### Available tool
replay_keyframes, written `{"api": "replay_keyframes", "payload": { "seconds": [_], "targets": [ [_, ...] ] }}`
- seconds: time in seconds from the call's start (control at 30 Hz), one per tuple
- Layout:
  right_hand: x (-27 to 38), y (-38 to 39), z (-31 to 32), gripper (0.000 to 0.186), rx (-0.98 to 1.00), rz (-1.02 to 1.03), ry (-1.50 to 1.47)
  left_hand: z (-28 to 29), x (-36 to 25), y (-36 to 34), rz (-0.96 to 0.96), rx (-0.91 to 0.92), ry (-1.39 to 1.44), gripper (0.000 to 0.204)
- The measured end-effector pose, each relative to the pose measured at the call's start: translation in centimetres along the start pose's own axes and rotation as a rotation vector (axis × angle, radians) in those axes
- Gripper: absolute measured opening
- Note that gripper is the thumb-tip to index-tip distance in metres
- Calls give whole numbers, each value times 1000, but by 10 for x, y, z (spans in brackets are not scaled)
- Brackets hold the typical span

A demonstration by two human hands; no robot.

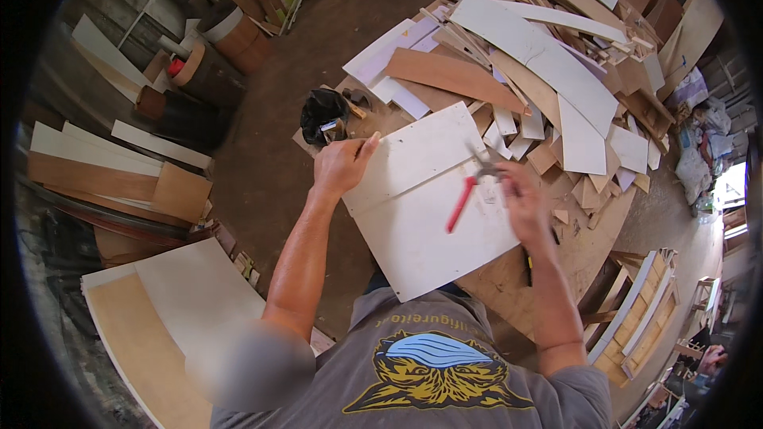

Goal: The person assembles a small wooden shelf unit by hammering nails into the wooden boards, turning the unit over to work on different sides, and using pliers to remove a nail.

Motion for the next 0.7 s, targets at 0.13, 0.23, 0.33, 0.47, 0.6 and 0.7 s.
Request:
{"api": "replay_keyframes", "payload": {
  "seconds": [0.13,0.23,0.33,0.47,0.6,0.7],
  "targets": [
    [56,-11,-56,22,250,-158,247,-3,3,3,11,56,-42,64],
    [58,-13,-73,23,278,-146,348,-2,1,5,-4,69,-21,61],
    [56,-18,-81,23,278,-157,402,1,2,5,-74,26,4,63],
    [70,-31,-75,23,248,-141,441,-1,7,3,-103,34,17,64],
    [71,-48,-65,21,264,-78,461,0,5,1,-143,20,17,64],
    [70,-61,-61,21,324,-43,506,4,3,0,-131,29,3,63]
  ]
}}
Point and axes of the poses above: each hand's wrist, its own y-axis away from the middle knuckle, its own z-axis out of the back of the hand, x = y × z, the point moved 7 cm from there along -y, towards the middle knuckle, and after that the axes turned 8 degrees about y, right-handed, at the moved point
